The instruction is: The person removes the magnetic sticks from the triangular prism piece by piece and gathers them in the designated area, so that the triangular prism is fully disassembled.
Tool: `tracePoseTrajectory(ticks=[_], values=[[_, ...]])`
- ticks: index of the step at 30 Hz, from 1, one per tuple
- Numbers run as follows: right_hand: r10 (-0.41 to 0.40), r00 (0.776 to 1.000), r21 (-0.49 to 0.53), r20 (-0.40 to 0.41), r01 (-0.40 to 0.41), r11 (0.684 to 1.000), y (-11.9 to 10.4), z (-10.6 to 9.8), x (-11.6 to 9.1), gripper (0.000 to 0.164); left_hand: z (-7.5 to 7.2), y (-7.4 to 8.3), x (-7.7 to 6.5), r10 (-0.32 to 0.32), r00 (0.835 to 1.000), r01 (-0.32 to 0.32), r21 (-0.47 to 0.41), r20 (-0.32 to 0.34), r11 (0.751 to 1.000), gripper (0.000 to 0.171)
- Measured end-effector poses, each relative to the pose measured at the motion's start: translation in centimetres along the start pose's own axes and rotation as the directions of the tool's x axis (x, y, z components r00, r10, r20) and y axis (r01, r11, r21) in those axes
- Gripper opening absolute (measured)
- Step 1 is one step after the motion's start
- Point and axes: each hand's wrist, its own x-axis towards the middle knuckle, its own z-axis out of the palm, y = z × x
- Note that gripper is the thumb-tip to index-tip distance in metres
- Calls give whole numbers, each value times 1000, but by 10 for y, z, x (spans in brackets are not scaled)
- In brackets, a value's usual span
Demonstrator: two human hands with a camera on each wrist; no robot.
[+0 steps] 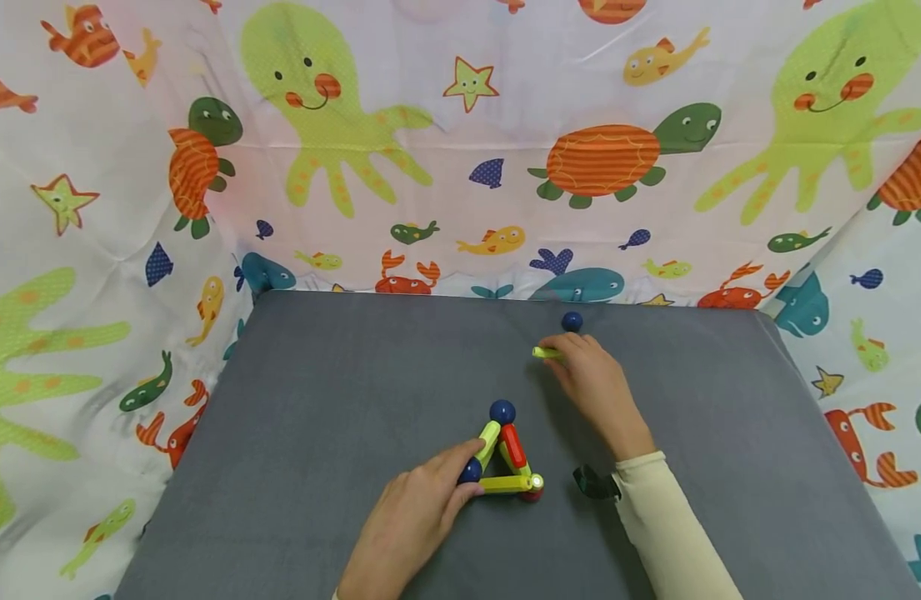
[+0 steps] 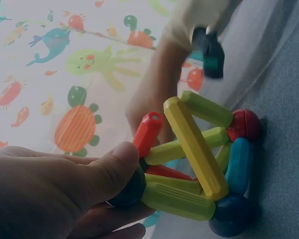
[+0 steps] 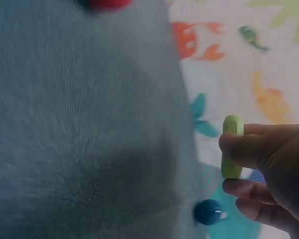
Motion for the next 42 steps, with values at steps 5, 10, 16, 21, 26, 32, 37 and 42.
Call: tracePoseTrajectory(ticks=[5, 10, 16, 21, 26, 32, 37, 42], values=[[48, 997, -17, 58, -47, 999, 14, 22, 27, 21, 2, 0, 0, 18, 1000, -18, 2, -5, 1000, 51], [103, 990, -46, 94, -99, 994, 24, 33, 47, 20, 5, 1, 1, 36, 999, -36, 9, -13, 999, 50], [135, 983, -63, 127, -128, 990, 31, 41, 59, 21, 5, 2, -1, 17, 1000, -17, -4, 8, 1000, 50], [145, 983, -71, 113, -138, 988, 33, 43, 65, 22, 3, 2, -1, 6, 1000, -6, -15, 25, 1000, 50], [175, 976, -72, 126, -167, 983, 36, 44, 71, 24, 2, 1, -1, 18, 1000, -18, -11, 5, 1000, 49], [177, 974, -69, 140, -169, 983, 37, 48, 74, 25, 1, -1, 0, 13, 1000, -13, -5, -1, 1000, 49], [159, 978, -67, 135, -151, 986, 35, 50, 78, 25, 0, -2, 0, -6, 1000, 6, -11, 11, 1000, 49], [176, 977, -66, 120, -169, 983, 27, 46, 77, 29, -1, -4, -1, 2, 1000, -2, -8, 0, 1000, 49]])
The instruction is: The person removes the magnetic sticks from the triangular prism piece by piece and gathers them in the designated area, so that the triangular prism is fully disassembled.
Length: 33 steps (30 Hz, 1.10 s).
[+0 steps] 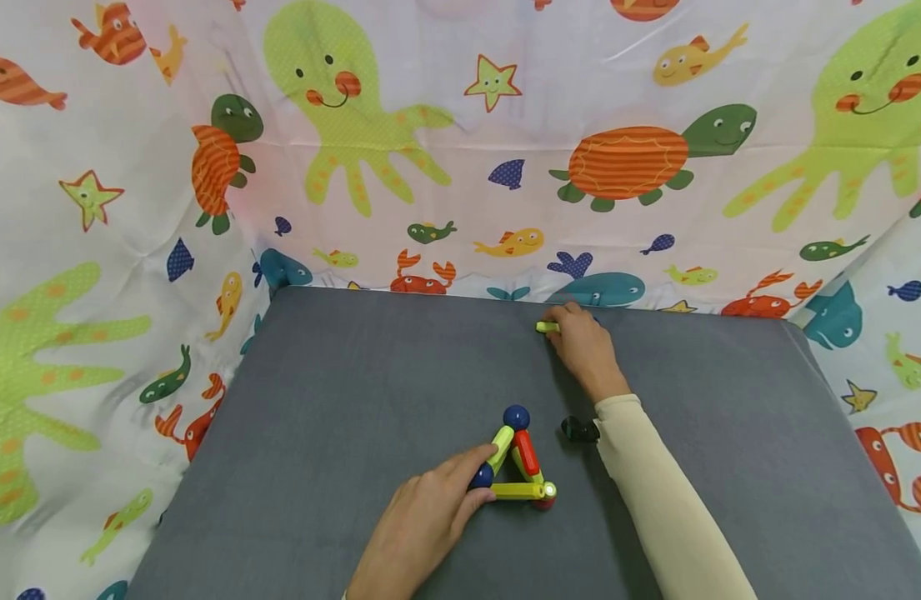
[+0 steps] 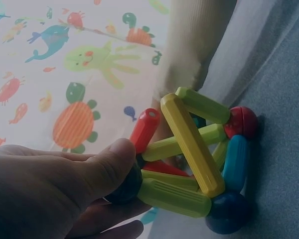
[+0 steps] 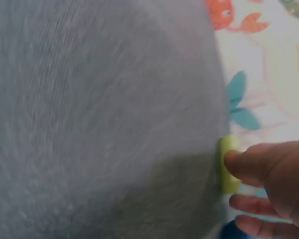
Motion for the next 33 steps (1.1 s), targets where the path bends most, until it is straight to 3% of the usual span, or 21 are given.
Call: tracePoseTrajectory(ticks=[7, 12, 16, 20, 27, 33], values=[[41, 995, 67, -96, -34, 997, -22, -45, -29, 34, 1, 0, 1, 19, 1000, -18, 15, -18, 1000, 51], [49, 993, 156, -103, -33, 987, -45, -87, -60, 37, 0, -1, 1, 9, 1000, -9, 24, -18, 1000, 53], [56, 993, 191, -105, -35, 981, -64, -106, -89, 41, -2, -2, 0, -7, 1000, 7, 25, -16, 1000, 53], [30, 996, 208, -81, -12, 978, -85, -105, -122, 45, -2, -1, 1, -8, 1000, 8, 25, -16, 1000, 53], [-22, 999, 209, 39, 13, 978, -116, -86, -167, 52, 0, 0, 1, 17, 1000, -16, 32, -25, 999, 53], [-18, 1000, 168, 0, 18, 986, -124, -75, -186, 57, 2, 2, 1, 24, 999, -23, 35, -29, 999, 51]])
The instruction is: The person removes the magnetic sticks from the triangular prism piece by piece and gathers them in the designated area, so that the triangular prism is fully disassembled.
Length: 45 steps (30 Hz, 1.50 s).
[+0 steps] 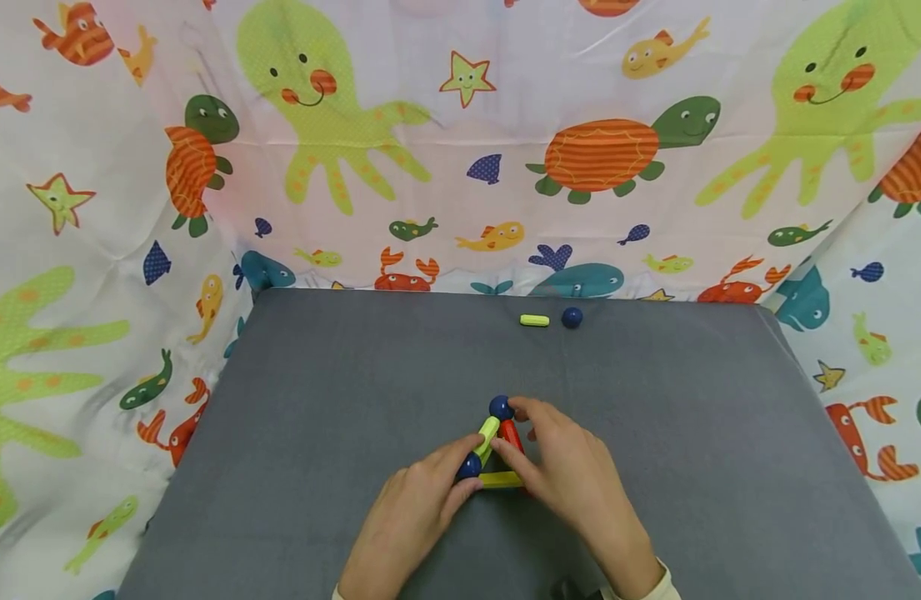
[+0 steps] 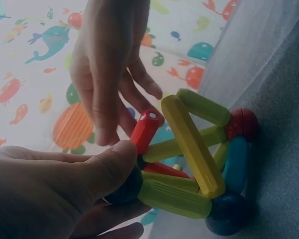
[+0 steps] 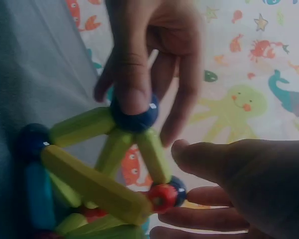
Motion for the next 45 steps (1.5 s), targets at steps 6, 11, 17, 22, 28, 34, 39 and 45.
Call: tracePoseTrajectory(ticks=[6, 11, 17, 22, 28, 34, 39, 45], values=[[-16, 999, -46, -40, 14, 999, 1, 11, -4, 61, 0, -1, 0, -13, 1000, 13, -7, 14, 1000, 51], [-20, 999, -69, -37, 18, 997, 3, 12, -3, 55, 0, 0, -1, -15, 1000, 15, -2, 11, 1000, 51], [-33, 998, -81, -52, 29, 996, 6, 8, -2, 49, 0, 0, -1, -10, 1000, 10, 0, -1, 1000, 51], [-39, 998, -86, -45, 35, 996, 10, 6, 0, 46, 1, 0, -1, -14, 1000, 14, -7, 1, 1000, 51], [-83, 994, -117, -74, 74, 990, 14, 3, 2, 38, 2, 0, -1, -4, 1000, 4, -8, 0, 1000, 52], [-128, 987, -118, -95, 117, 986, 19, 2, 5, 29, 2, 0, -1, 0, 1000, 0, -4, -7, 1000, 52], [-154, 983, -110, -103, 143, 984, 23, 3, 8, 28, 0, 0, -1, -5, 1000, 5, -11, 2, 1000, 52], [-196, 975, -131, -107, 182, 975, 24, 3, 11, 28, -2, 0, -1, -13, 1000, 13, -16, 5, 1000, 52]])
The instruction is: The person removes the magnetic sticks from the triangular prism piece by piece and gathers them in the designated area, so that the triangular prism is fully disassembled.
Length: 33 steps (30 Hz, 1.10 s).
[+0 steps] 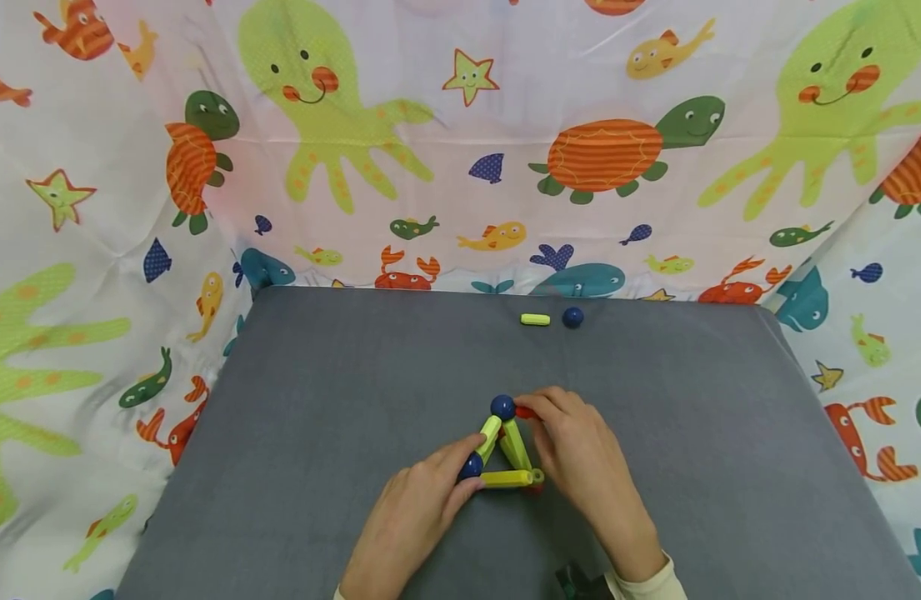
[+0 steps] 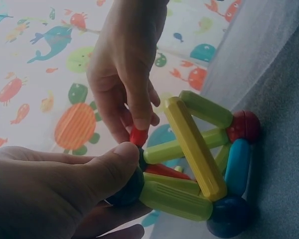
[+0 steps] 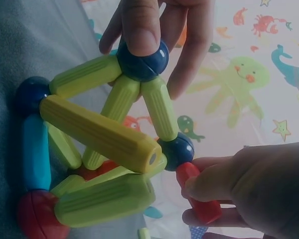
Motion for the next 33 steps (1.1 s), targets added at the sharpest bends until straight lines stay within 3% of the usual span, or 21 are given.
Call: tracePoseTrajectory(ticks=[12, 23, 28, 33], values=[[-76, 997, -95, 24, 78, 992, 0, -8, 11, 23, 0, -1, 0, 9, 1000, -9, 8, -7, 1000, 52], [-98, 993, -93, 70, 104, 990, 4, -14, 19, 28, 0, -2, 0, 23, 1000, -22, 26, -12, 999, 53], [-83, 996, -56, 32, 84, 995, 17, -17, 27, 33, -1, -4, 0, 28, 999, -27, 36, -25, 999, 52], [-19, 999, -49, -36, 17, 999, 44, -8, 40, 34, 1, -5, -2, 48, 998, -46, 45, -43, 998, 51]])
